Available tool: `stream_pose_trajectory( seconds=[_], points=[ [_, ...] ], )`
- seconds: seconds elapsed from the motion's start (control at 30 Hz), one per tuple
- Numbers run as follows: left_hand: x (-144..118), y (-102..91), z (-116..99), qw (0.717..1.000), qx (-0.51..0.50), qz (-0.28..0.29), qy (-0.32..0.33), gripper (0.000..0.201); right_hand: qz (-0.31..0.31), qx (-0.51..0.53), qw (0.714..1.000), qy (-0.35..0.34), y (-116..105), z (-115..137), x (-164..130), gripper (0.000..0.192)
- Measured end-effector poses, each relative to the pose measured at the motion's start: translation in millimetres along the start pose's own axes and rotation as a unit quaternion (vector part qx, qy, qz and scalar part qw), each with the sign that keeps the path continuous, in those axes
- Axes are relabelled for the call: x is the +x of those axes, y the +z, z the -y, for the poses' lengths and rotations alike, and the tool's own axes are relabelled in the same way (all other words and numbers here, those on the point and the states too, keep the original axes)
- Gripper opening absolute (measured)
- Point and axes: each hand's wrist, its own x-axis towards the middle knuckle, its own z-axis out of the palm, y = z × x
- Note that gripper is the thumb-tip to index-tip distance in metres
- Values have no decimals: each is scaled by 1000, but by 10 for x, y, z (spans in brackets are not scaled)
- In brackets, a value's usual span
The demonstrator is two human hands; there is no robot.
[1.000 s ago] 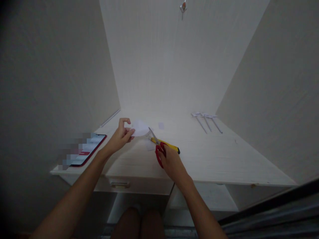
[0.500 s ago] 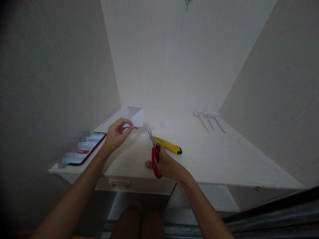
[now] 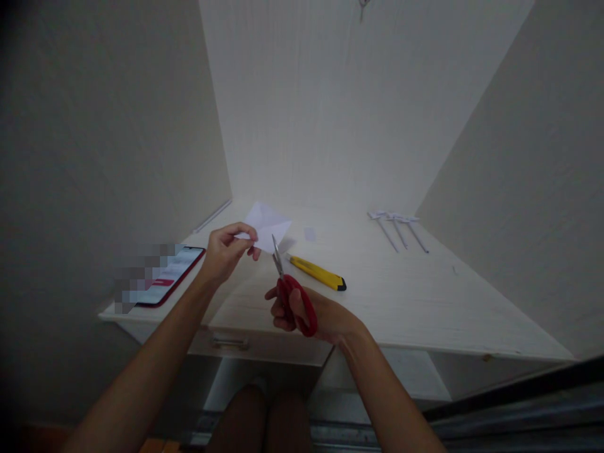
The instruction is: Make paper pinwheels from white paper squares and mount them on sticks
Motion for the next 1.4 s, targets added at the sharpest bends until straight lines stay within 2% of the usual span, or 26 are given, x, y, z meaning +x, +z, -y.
stream_pose_trajectory(
  seconds=[0.3, 0.6, 0.73, 0.97, 1.2, 1.4],
  points=[
    [12, 48, -45, 999, -29, 13, -16, 9, 9, 7, 1000, -8, 15, 26, 6, 58],
    [6, 68, -57, 999, -34, 2, -25, 7, -11, -5, 1000, 0, 65, 69, 13, 56],
    [8, 59, -32, 999, -30, -1, -25, 7, -1, 12, 1000, -2, 50, 66, 10, 53],
    [-6, 68, -23, 999, -34, -2, -29, 4, -14, -4, 1000, 4, 80, 95, 10, 59],
    [-7, 82, -43, 999, -31, 2, -24, 6, 3, 44, 999, -4, 87, 98, 21, 57],
    [-9, 79, -45, 999, -29, -5, -30, 4, 6, 45, 999, -5, 51, 69, 17, 50]
  ],
)
